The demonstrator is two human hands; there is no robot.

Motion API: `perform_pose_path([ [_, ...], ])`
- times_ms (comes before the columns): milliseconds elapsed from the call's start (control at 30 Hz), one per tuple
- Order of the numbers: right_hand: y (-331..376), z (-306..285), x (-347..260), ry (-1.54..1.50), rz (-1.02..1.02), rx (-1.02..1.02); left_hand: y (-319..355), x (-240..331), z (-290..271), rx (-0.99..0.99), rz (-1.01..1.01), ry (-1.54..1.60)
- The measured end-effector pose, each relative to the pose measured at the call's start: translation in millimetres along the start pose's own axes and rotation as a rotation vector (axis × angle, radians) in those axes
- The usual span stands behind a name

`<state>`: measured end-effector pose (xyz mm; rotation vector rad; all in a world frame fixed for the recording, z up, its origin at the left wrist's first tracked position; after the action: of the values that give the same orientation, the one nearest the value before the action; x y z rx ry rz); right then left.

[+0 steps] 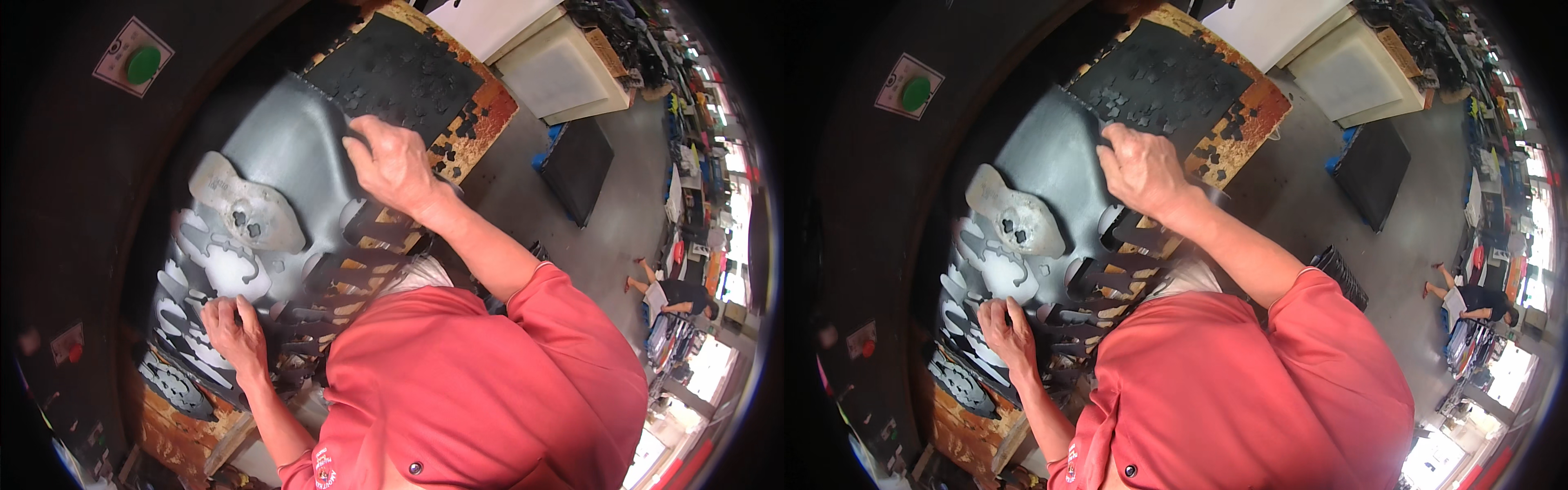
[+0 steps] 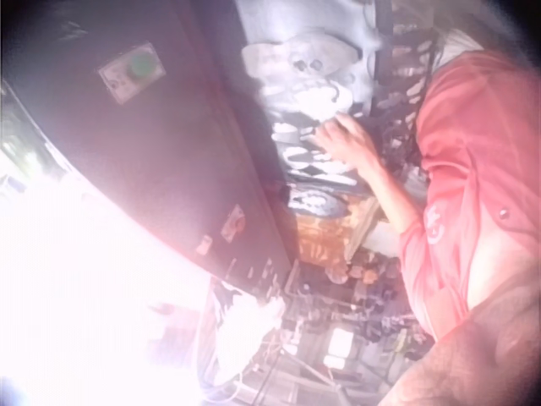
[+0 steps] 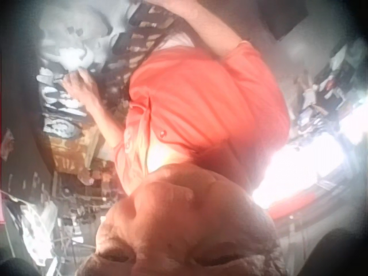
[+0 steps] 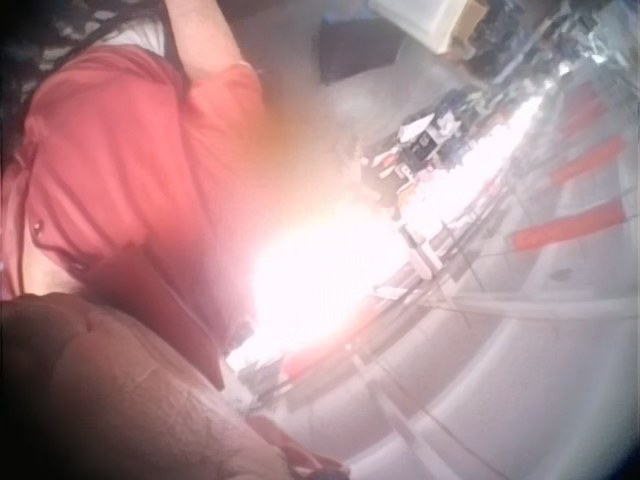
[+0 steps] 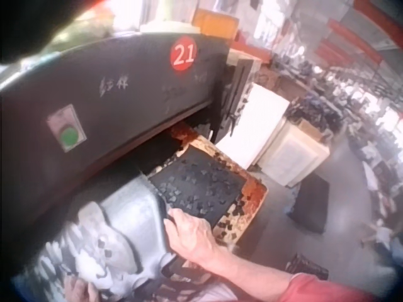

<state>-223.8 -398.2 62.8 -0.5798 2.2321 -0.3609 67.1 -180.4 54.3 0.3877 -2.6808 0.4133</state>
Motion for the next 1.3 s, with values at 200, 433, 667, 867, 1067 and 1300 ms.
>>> perform_pose_path([
  [200,12.7,9.2,29.9,-0.020,0.196,-0.113,6.0,-4.4,1.1,0.029,0.001,-0.015],
  [433,16.0,15.5,34.3,-0.035,0.139,-0.037,-1.8,15.3,-2.9,0.051,0.035,0.056],
  [667,18.5,-0.1,7.2,-0.033,-0.124,0.209,52.9,34.6,-24.6,0.124,-0.174,0.297],
  [867,18.6,18.7,-29.2,0.065,-0.452,0.063,94.0,56.7,3.3,0.212,-0.165,0.237],
  [1067,13.5,20.2,-29.0,0.017,-0.454,0.090,99.1,52.5,10.9,0.271,-0.144,0.151],
  [1300,-0.1,-9.1,-56.3,-0.320,-0.439,0.118,100.0,54.6,9.1,0.273,-0.177,0.161],
])
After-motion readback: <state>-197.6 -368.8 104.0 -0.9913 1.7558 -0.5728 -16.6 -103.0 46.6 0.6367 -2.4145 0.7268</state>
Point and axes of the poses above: each hand's wrist, its own y-axis away from the middle knuckle, its own z-axis out of the palm, x = y × z, the point moved 9 cm from there along -y, towards the middle knuckle, and after that the axes turned 6 degrees about -z, right-handed, at the moved point
